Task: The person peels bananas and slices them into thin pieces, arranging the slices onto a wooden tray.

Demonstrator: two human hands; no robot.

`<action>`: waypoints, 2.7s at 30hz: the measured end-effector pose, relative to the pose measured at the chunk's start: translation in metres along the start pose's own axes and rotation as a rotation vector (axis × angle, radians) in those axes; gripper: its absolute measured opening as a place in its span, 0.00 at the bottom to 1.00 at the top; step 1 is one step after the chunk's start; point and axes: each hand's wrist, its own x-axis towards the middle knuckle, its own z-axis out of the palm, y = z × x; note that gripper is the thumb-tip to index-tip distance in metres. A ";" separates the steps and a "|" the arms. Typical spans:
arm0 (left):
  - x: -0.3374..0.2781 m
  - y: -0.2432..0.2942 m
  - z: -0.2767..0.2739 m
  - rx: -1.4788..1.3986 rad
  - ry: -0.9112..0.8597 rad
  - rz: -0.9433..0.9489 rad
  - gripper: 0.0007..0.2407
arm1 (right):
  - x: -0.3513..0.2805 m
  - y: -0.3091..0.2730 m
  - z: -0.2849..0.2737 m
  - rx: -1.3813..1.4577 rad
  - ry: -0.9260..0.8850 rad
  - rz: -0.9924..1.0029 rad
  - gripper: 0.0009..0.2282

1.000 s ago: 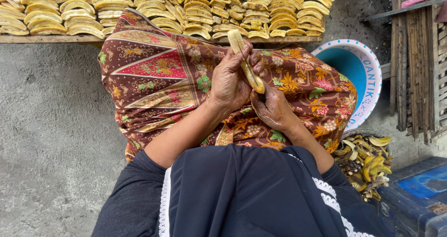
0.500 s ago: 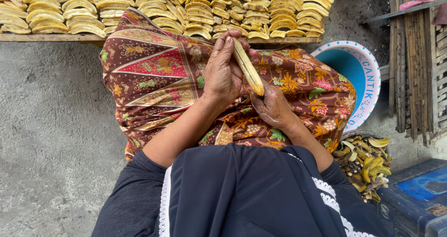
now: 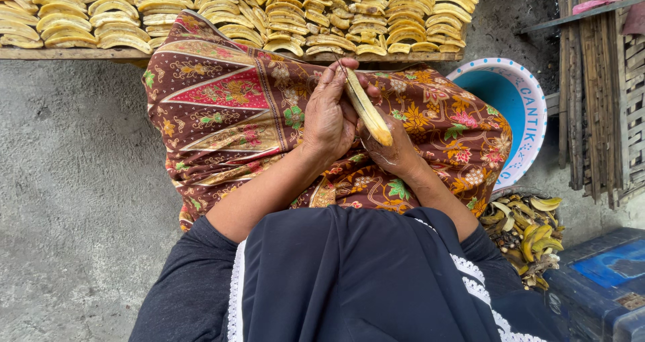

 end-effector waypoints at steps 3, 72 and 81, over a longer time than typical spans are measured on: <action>-0.002 -0.003 0.000 -0.001 -0.004 0.020 0.11 | 0.002 0.000 -0.001 0.015 -0.010 0.043 0.11; -0.014 0.040 -0.005 0.042 -0.323 -0.752 0.38 | -0.013 -0.066 -0.075 -0.189 0.061 -0.051 0.09; -0.013 0.026 -0.018 -0.033 -0.298 -0.772 0.38 | 0.001 -0.046 -0.033 -0.179 0.058 -0.228 0.08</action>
